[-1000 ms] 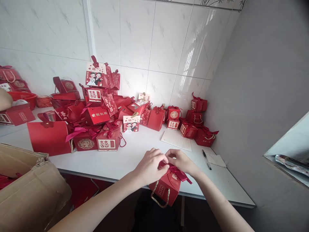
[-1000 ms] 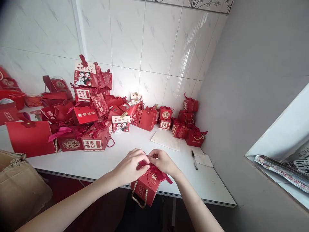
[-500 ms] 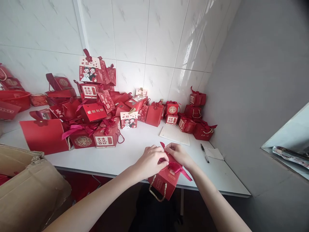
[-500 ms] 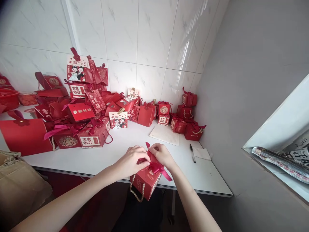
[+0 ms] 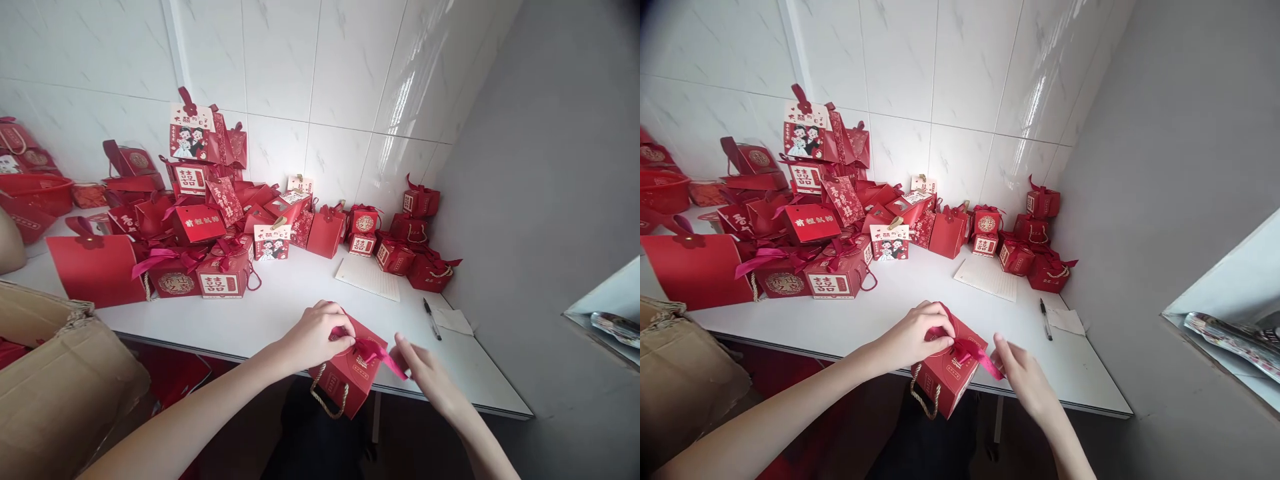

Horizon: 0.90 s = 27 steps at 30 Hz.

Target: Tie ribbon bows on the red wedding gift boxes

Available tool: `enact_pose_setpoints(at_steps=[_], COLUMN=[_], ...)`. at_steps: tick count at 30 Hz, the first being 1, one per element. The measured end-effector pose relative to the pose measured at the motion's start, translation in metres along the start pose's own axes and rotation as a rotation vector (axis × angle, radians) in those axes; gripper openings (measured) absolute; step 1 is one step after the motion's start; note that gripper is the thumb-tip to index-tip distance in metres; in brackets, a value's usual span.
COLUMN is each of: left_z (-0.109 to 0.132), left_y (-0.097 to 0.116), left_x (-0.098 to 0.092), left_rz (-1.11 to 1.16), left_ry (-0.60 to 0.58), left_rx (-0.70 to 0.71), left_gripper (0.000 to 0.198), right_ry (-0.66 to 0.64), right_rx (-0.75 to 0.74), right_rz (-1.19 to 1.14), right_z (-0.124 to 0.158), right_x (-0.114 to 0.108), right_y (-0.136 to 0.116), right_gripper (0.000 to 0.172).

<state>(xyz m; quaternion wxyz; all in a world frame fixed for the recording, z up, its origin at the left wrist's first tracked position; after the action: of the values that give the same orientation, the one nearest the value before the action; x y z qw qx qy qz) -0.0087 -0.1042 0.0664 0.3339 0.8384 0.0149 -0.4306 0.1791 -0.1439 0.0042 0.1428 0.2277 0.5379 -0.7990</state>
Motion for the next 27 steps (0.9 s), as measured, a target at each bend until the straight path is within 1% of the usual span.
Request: enact_pose_setpoints(at_steps=[2, 3, 4, 5, 7, 8, 10, 13, 15, 18, 20, 21, 23, 27], left_z=[0.000, 0.000, 0.000, 0.000, 0.000, 0.001, 0.001, 0.001, 0.000, -0.001, -0.001, -0.001, -0.001, -0.001], left_y=[0.000, 0.000, 0.000, 0.000, 0.000, 0.000, 0.000, 0.002, 0.003, 0.004, 0.003, 0.002, 0.001, 0.002], left_x=[0.000, 0.000, 0.000, 0.000, 0.001, 0.001, 0.001, -0.001, -0.002, -0.003, -0.002, -0.002, -0.001, -0.001], left_rz=[-0.001, 0.000, 0.005, 0.012, 0.030, 0.041, 0.061, 0.067, 0.065, 0.065, 0.069, 0.072, 0.075, 0.079], left_ry=[0.007, 0.012, 0.016, 0.019, 0.014, 0.009, -0.002, -0.023, -0.039, -0.059, -0.062, -0.059, -0.053, -0.052], left_rx=[0.010, 0.013, 0.016, 0.021, 0.031, 0.034, 0.036, 0.035, 0.032, 0.027, 0.028, 0.028, 0.025, 0.026], left_gripper=[0.008, 0.009, 0.009, 0.009, 0.010, 0.010, 0.009, 0.008, 0.008, 0.007, 0.006, 0.006, 0.005, 0.006], right_ry=[-0.156, -0.186, -0.173, -0.129, -0.023, 0.009, 0.018, -0.038, -0.115, -0.298, -0.411, -0.447, -0.474, -0.427], right_rx=[0.004, -0.018, -0.050, -0.086, -0.147, -0.167, -0.192, -0.213, -0.196, -0.106, -0.041, -0.014, 0.026, 0.051], right_rz=[-0.066, -0.100, -0.121, -0.126, -0.120, -0.129, -0.170, -0.257, -0.368, -0.543, -0.586, -0.588, -0.573, -0.545], right_z=[0.017, 0.023, 0.027, 0.028, 0.026, 0.022, 0.011, -0.006, -0.017, -0.030, -0.036, -0.038, -0.041, -0.042], right_x=[0.011, 0.013, 0.014, 0.012, 0.004, 0.001, -0.004, -0.005, -0.001, 0.016, 0.030, 0.036, 0.043, 0.047], right_y=[0.007, 0.005, 0.001, -0.004, -0.017, -0.022, -0.030, -0.035, -0.035, -0.029, -0.025, -0.023, -0.019, -0.014], right_gripper=[0.063, 0.062, 0.060, 0.057, 0.051, 0.049, 0.046, 0.043, 0.040, 0.038, 0.039, 0.040, 0.043, 0.045])
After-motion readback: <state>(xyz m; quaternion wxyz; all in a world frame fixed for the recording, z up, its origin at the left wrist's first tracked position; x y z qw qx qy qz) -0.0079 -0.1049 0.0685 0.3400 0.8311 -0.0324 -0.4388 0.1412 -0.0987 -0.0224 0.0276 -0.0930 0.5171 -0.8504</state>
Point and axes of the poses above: each hand's wrist, its own z-axis away from the middle knuckle, its own x-axis out of the palm, y = z × x, the point moved 6 cm from there along -z, towards the middle knuckle, and after that the axes turned 11 degrees about x, right-handed, at the moved point
